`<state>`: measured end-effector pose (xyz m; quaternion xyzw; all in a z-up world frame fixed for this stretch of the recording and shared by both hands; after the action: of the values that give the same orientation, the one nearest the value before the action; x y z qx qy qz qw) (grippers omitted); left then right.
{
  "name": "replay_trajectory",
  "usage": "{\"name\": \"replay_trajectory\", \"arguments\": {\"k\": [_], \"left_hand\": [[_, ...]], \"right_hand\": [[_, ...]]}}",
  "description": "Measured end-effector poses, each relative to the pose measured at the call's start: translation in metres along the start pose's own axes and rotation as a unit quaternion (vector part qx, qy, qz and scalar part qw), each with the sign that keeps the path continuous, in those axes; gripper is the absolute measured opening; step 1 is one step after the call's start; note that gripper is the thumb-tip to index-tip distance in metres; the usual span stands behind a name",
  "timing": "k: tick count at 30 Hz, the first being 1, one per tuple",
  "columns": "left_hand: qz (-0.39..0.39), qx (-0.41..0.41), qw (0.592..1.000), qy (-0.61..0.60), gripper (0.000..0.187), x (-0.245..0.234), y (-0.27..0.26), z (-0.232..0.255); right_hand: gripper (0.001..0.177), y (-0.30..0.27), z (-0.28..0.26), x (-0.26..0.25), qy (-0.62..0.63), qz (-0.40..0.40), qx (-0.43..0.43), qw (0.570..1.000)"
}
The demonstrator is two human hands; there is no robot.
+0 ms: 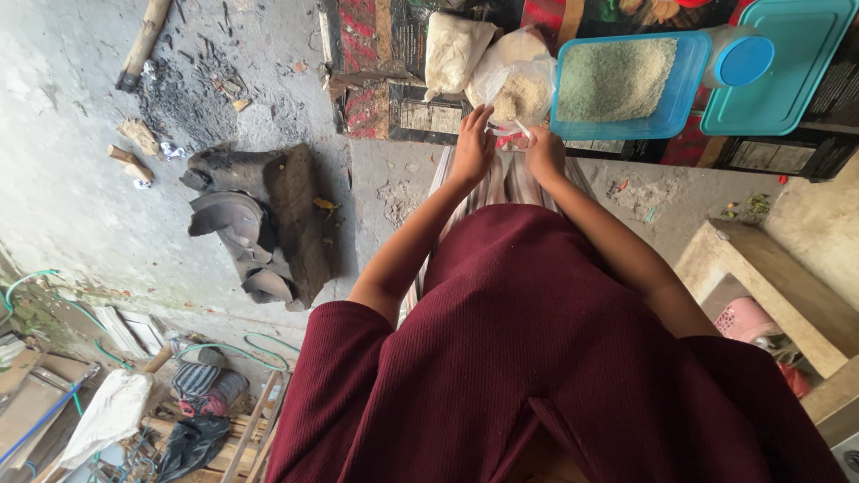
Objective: The person scoops white powder from a small plastic bag into a blue plastic container holding green granules using a small spoon, repeatedly transferring the substance until the bag is nearly empty.
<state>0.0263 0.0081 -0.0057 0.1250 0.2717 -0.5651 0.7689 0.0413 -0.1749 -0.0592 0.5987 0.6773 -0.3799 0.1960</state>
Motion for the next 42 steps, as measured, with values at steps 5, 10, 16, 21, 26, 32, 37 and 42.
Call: {"name": "replay_trajectory", "arguments": {"k": [5, 10, 16, 21, 26, 32, 37, 42], "left_hand": [[-0.003, 0.008, 1.0, 0.008, 0.048, -0.005, 0.004, 0.001], [-0.004, 0.005, 1.0, 0.012, 0.048, -0.003, 0.005, -0.003], [-0.004, 0.022, 1.0, 0.011, 0.055, 0.003, 0.008, 0.001], [0.016, 0.019, 1.0, -0.008, 0.047, 0.0, 0.017, 0.011], [0.028, 0.021, 0.999, 0.0, 0.045, 0.0, 0.022, 0.014], [0.035, 0.021, 0.999, 0.014, 0.042, 0.011, 0.02, 0.013], [0.042, 0.02, 0.999, 0.018, 0.044, 0.016, 0.019, 0.02], [0.056, 0.03, 0.998, 0.027, 0.047, 0.019, 0.018, 0.026]], "right_hand": [[0.016, -0.006, 0.013, -0.006, 0.031, 0.019, 0.007, 0.999], [0.022, -0.002, 0.016, -0.026, 0.071, 0.014, -0.008, 0.997], [0.021, 0.003, 0.012, -0.05, 0.093, -0.029, 0.101, 0.99], [0.022, 0.007, 0.012, -0.065, 0.138, -0.022, 0.091, 0.986], [0.022, 0.004, 0.016, -0.076, 0.15, -0.047, 0.092, 0.983], [0.023, 0.005, 0.026, -0.09, 0.215, -0.083, 0.093, 0.969], [0.024, 0.012, 0.053, -0.105, 0.288, -0.089, 0.109, 0.947], [0.023, 0.026, 0.08, -0.134, 0.269, -0.07, 0.112, 0.954]]}}
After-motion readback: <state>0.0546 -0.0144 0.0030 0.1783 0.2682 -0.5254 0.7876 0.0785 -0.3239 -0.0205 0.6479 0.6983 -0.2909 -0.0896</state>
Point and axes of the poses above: each hand's wrist, its own y-axis towards the middle knuckle, its own x-axis out of the palm, z = x × y, the point moved 6 cm from there along y, towards the middle knuckle, and after that the axes turned 13 degrees about z, right-handed, at the moved point
